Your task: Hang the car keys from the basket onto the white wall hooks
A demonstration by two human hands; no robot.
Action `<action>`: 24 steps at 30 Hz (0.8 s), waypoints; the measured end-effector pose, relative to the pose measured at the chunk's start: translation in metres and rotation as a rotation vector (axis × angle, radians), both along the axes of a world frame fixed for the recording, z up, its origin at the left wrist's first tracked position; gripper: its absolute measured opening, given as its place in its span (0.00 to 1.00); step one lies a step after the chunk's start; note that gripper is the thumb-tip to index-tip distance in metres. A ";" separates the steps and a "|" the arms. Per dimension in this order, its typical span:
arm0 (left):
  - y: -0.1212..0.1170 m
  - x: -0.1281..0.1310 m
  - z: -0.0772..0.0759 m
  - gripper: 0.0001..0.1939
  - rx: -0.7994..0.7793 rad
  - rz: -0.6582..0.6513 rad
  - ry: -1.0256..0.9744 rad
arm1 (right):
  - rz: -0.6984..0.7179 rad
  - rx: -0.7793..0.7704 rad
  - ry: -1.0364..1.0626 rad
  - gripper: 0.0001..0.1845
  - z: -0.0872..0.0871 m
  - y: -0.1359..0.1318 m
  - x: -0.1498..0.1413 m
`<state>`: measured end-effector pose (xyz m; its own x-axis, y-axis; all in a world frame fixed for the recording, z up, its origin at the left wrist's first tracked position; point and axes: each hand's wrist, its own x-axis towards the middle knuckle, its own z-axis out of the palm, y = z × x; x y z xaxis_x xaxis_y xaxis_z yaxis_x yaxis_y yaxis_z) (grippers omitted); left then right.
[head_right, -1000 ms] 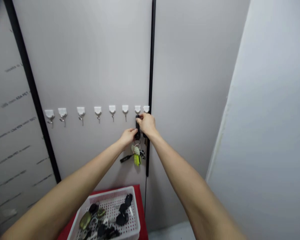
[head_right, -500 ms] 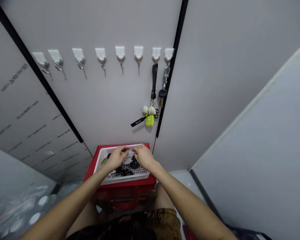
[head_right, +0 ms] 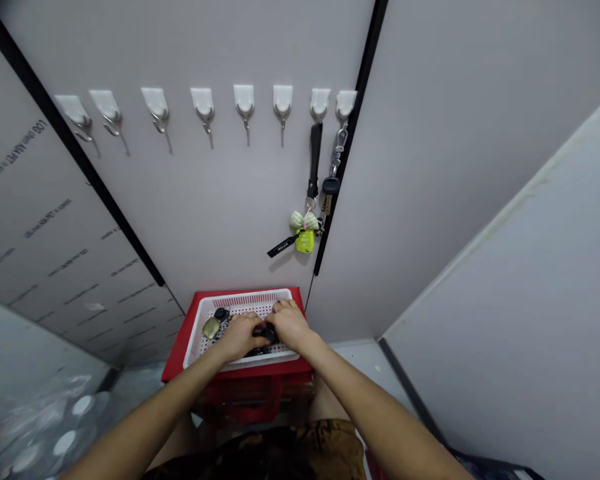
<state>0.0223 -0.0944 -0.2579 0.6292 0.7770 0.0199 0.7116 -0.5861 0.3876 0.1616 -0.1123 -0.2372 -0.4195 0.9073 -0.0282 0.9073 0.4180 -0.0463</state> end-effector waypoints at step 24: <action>-0.001 -0.010 0.017 0.19 -0.405 0.089 -0.725 | -0.118 -0.186 0.842 0.10 0.014 0.002 -0.002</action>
